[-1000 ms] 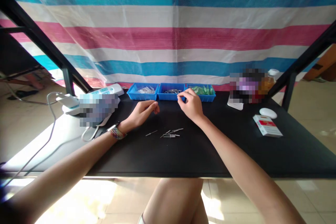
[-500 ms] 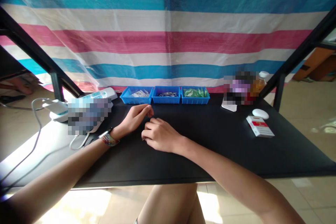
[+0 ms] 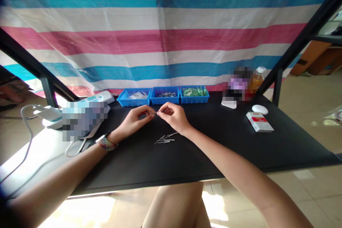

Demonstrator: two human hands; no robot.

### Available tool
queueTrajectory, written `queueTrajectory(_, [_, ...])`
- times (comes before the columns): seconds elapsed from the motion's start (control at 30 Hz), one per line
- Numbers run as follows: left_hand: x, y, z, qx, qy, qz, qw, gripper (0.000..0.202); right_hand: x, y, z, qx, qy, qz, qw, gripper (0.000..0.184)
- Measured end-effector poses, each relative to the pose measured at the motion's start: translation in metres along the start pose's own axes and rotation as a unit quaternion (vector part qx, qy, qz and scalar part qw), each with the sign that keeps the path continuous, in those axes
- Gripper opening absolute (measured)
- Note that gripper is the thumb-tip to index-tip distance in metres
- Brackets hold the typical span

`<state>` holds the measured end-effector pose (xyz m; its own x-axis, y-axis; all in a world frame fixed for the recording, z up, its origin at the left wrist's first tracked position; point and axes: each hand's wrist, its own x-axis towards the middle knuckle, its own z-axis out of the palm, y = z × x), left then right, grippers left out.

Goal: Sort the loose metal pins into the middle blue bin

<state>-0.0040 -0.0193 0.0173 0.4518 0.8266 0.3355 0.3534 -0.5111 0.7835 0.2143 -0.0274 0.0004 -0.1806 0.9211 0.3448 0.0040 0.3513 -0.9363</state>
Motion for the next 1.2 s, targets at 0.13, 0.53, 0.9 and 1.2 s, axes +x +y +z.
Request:
queueTrajectory(0.13, [0.0000,-0.0023,-0.0010,0.022,0.020,0.020,0.999,0.034,0.0000,0.0005,-0.0030,-0.013,0.008,0.018,1.000,0.024])
queueTrajectory(0.53, [0.0024,-0.0052,0.0006,0.007,0.029,0.005,1.000,0.051,-0.0009,0.0020,-0.0040,-0.009,-0.008,0.007,1.000,0.015])
queueTrajectory(0.9, [-0.0016,-0.0023,-0.0011,0.003,0.045,-0.004,0.999,0.036,0.0018,0.0058,-0.0070,0.022,-0.006,0.019,1.000,0.035])
queueTrajectory(1.2, [-0.0009,0.0012,-0.0010,0.054,0.049,0.023,0.997,0.035,0.0010,0.0016,-0.0062,0.051,0.000,0.029,0.998,0.029])
